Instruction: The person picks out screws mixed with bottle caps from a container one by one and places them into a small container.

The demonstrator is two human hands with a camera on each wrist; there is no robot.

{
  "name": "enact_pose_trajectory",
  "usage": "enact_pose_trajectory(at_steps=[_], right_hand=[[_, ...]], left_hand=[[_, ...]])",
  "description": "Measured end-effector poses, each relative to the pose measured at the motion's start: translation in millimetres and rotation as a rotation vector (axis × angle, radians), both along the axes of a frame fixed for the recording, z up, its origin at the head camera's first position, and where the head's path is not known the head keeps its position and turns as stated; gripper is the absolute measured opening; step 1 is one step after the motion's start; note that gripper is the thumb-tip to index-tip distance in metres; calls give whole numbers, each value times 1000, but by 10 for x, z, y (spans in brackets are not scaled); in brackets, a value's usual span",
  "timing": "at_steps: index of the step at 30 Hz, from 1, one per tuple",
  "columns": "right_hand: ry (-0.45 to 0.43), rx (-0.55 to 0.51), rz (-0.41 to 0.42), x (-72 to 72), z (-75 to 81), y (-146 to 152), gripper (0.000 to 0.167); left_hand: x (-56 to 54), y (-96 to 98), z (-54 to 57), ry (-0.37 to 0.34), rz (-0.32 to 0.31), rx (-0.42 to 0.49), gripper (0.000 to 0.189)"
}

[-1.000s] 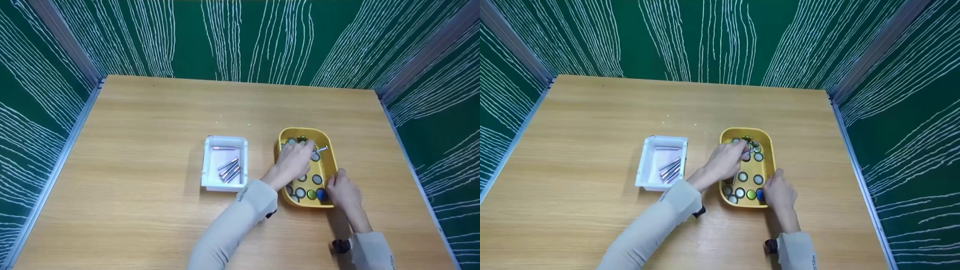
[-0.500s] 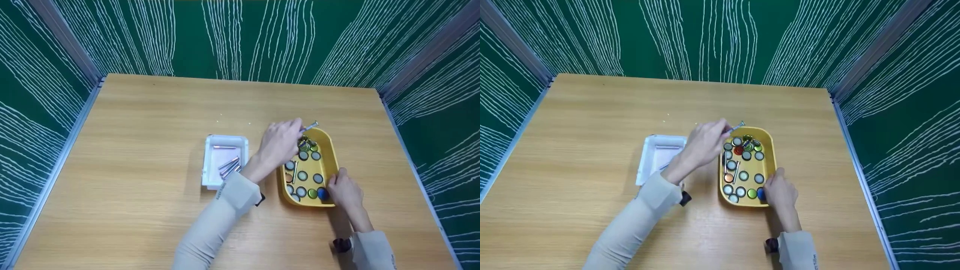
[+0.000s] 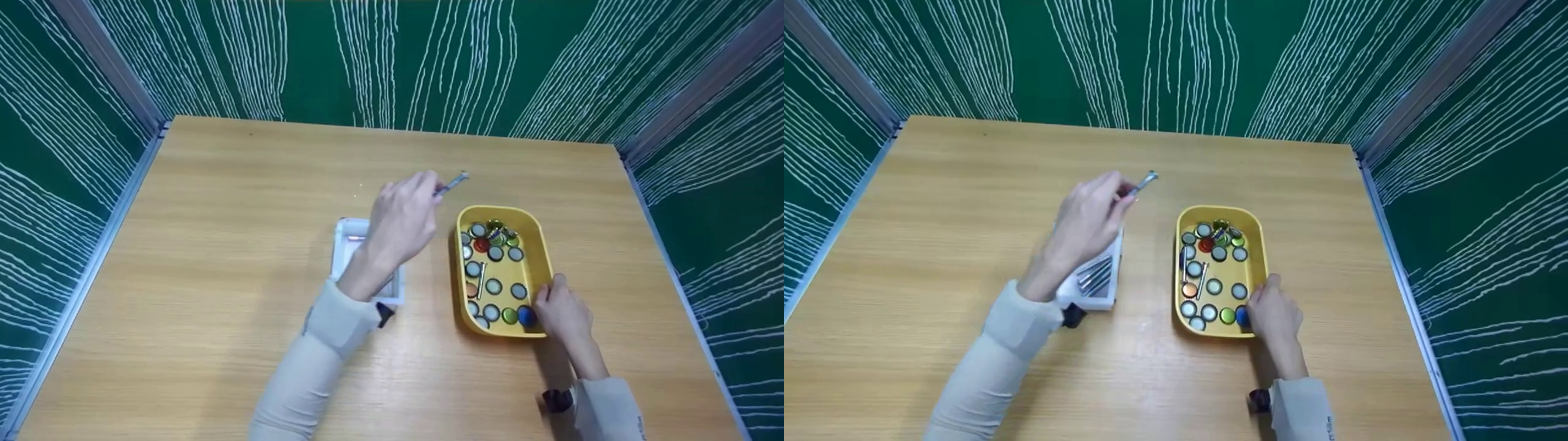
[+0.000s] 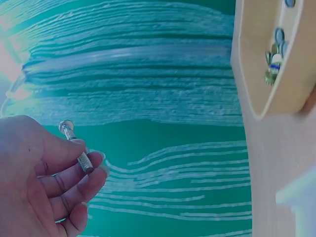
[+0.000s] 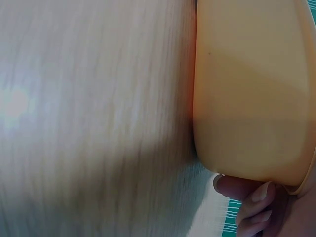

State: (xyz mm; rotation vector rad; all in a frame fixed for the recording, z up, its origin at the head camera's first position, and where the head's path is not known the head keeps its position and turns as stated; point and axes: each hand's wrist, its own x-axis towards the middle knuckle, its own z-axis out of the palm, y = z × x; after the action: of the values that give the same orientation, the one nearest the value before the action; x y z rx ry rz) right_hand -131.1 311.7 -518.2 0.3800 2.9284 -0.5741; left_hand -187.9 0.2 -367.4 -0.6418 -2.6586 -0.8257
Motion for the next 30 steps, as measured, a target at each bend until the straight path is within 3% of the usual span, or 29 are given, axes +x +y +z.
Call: enact_pose_trajectory(at_steps=[5,13,23,30], right_hand=[[1,-1,9,-16,6,-4,37],[-4,10,13,2,11,4,38],[-11,-1,10,-8,2,11,40],[-14,-7,2,-5,3,-3,39]], left_hand=[[51,-242,-101,34,65,-11,18],[34,-464,-333,-8,137,-98,17],[-102,-507,-843,-110,255,-349,34],[-141,-431,-1058,-180,300,-490,34]])
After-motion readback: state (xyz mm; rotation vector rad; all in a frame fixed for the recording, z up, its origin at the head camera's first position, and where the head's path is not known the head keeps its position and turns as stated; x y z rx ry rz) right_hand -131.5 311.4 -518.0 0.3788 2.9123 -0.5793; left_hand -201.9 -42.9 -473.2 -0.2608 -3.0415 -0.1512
